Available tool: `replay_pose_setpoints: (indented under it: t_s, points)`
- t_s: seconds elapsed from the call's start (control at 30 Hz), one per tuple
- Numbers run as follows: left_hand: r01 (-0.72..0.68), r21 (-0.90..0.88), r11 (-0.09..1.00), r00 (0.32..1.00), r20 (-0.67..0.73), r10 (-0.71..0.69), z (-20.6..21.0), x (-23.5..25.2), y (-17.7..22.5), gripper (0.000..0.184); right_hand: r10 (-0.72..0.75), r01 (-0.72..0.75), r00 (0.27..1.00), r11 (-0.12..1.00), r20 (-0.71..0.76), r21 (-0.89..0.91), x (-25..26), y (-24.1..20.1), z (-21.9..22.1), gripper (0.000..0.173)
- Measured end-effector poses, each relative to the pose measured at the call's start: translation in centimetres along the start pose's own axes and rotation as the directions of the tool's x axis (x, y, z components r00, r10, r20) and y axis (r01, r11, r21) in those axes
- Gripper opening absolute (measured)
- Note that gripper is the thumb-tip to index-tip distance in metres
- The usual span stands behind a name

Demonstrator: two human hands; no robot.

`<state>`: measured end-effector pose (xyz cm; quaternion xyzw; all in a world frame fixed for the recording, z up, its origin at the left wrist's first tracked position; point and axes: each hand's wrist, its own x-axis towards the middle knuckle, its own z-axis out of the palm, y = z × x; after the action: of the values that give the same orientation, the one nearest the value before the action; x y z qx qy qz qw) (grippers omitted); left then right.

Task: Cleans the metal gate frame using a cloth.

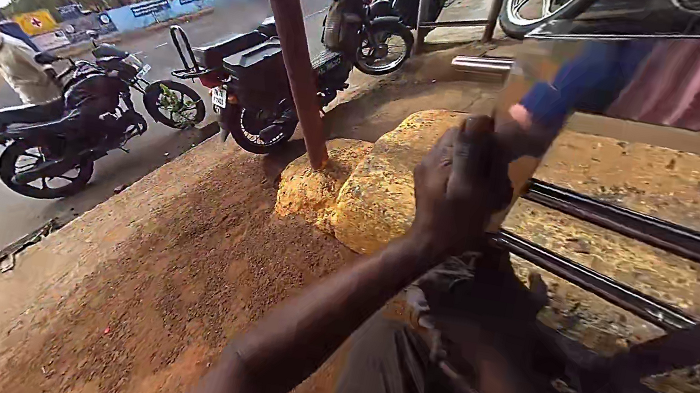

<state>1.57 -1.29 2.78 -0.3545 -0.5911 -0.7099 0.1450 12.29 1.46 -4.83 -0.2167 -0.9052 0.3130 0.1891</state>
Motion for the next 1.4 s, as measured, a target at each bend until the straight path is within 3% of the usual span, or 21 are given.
replay_pose_setpoints:
  t_s: [0.1, 0.17, 0.3, 0.4, 0.53, 0.57, 0.63, 0.7, 0.77, 0.83, 0.9, 1.0, 1.03, 1.13, 1.23, 1.33, 1.4]
  points:
    - [-0.046, -0.155, 0.987, 0.999, -0.016, 0.044, 0.8, 0.5, -0.2, 0.052, -0.017, 0.003, 0.994, 0.991, -0.105, -0.132, -2.1, 0.1, 1.3, 0.064]
    - [-0.064, -0.318, 0.946, 0.998, -0.034, 0.056, 1.3, 0.5, -0.2, 0.045, -0.083, 0.045, 0.973, 0.983, -0.215, -0.176, -3.6, 0.3, 2.8, 0.086]
    - [-0.061, -0.372, 0.926, 0.998, -0.046, 0.048, 1.8, 0.7, 0.0, 0.041, 0.008, -0.019, 0.998, 0.984, -0.065, -0.178, -1.7, -0.8, 0.3, 0.070]
    - [-0.061, -0.306, 0.950, 0.997, -0.070, 0.041, 2.2, 0.8, 0.0, 0.044, 0.054, -0.052, 0.998, 0.992, 0.013, -0.111, -0.9, -0.1, -0.5, 0.075]
    - [-0.067, -0.326, 0.943, 0.993, -0.113, 0.032, 2.7, 1.1, 0.1, 0.042, 0.164, -0.165, 0.970, 0.986, 0.179, -0.009, 1.3, 0.0, -2.3, 0.051]
    - [-0.077, -0.331, 0.940, 0.993, -0.106, 0.044, 2.6, 1.1, 0.1, 0.042, 0.153, -0.157, 0.980, 0.987, 0.126, 0.021, 1.3, 0.1, -2.0, 0.044]
    - [-0.099, -0.346, 0.933, 0.993, -0.101, 0.067, 2.6, 1.1, 0.0, 0.040, 0.043, -0.034, 0.984, 0.998, -0.172, 0.054, -0.6, 0.3, 0.5, 0.032]
    - [-0.093, -0.347, 0.933, 0.992, -0.112, 0.058, 2.7, 1.2, -0.1, 0.041, -0.159, 0.212, 0.886, 0.974, -0.435, 0.075, -3.3, 0.3, 3.8, 0.013]
    - [-0.065, -0.334, 0.940, 0.993, -0.112, 0.029, 2.7, 1.1, -0.2, 0.043, -0.308, 0.377, 0.912, 0.889, -0.271, 0.258, -7.0, 0.1, 7.3, 0.022]
    - [-0.039, -0.307, 0.951, 0.997, -0.081, 0.015, 2.5, 1.1, -0.2, 0.044, -0.402, 0.401, 0.911, 0.823, -0.086, 0.402, -9.5, -1.2, 9.9, 0.022]
    - [-0.041, -0.283, 0.958, 0.996, -0.088, 0.017, 2.8, 1.6, -0.2, 0.046, -0.417, 0.333, 0.908, 0.783, 0.047, 0.525, -9.7, -1.5, 9.1, 0.023]
    - [-0.042, -0.244, 0.969, 0.995, -0.095, 0.019, 2.5, 1.3, -0.6, 0.042, -0.240, 0.100, 0.960, 0.771, 0.142, 0.629, -8.6, -0.3, 5.4, 0.042]
    - [-0.051, -0.246, 0.968, 0.994, -0.102, 0.026, 2.6, 1.5, -0.7, 0.041, -0.154, 0.049, 0.981, 0.791, 0.121, 0.610, -8.2, 0.5, 3.7, 0.045]
    - [-0.045, -0.246, 0.968, 0.995, -0.099, 0.021, 2.6, 1.4, -0.6, 0.040, 0.013, 0.074, 0.990, 0.804, -0.142, 0.590, -8.1, 3.2, 0.2, 0.022]
    - [-0.048, -0.277, 0.960, 0.992, -0.123, 0.014, 2.7, 1.3, -0.3, 0.044, 0.146, 0.183, 0.868, 0.794, -0.474, 0.579, -7.5, 4.8, -1.5, 0.010]
    - [-0.057, -0.312, 0.948, 0.994, -0.103, 0.026, 2.6, 1.3, -0.3, 0.043, 0.176, 0.296, 0.743, 0.778, -0.646, 0.554, -5.5, 4.2, -0.8, 0.027]
    - [-0.060, -0.299, 0.952, 0.994, -0.105, 0.030, 2.5, 1.3, -0.4, 0.045, 0.066, 0.304, 0.774, 0.834, -0.630, 0.461, -4.4, 3.5, 0.8, 0.032]
